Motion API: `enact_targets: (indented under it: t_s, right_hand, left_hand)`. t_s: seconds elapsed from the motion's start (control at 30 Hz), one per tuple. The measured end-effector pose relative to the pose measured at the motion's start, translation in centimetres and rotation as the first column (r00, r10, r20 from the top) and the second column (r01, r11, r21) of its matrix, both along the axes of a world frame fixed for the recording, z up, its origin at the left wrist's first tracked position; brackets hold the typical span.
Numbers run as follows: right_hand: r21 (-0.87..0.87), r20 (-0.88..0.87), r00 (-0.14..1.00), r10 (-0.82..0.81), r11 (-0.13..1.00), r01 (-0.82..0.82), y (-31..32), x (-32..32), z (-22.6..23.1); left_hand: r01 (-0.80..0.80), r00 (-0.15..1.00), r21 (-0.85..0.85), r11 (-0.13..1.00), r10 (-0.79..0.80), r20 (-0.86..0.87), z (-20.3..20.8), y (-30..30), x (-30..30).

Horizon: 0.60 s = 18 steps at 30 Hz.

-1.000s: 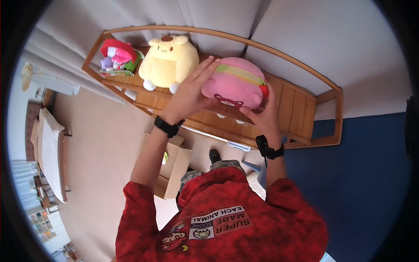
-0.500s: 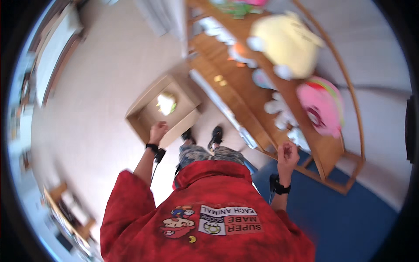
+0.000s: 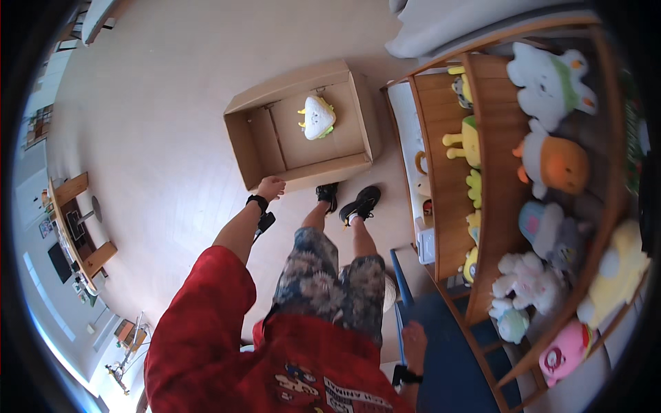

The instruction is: Organizing stuffed toys from a cardboard box onto a wooden shelf.

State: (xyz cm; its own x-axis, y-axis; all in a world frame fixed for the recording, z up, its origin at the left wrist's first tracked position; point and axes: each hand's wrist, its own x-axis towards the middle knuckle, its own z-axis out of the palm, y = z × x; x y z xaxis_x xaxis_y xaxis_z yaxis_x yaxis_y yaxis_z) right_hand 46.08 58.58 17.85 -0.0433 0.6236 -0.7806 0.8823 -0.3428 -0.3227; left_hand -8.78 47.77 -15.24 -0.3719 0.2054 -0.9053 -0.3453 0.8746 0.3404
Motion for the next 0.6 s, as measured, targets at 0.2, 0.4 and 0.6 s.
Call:
enact_targets:
  t_s: [0.2,0.4,0.6]
  right_hand:
    - [-0.306,0.114,0.937,-0.329,0.886,0.349,-3.2,3.7,-5.4]
    - [-0.361,0.140,0.874,-0.465,0.798,0.483,-6.4,9.2,-13.0]
    - [-0.334,0.107,0.854,-0.509,0.791,0.512,-5.3,6.8,-17.1]
  left_hand:
    - [-0.186,0.975,-0.020,0.982,0.187,0.118,-13.7,4.7,-5.2]
    - [-0.303,0.941,0.084,0.949,0.285,0.181,-31.2,5.2,-8.8]
    - [-0.237,0.970,-0.073,0.969,0.231,-0.075,-41.6,7.5,-5.4]
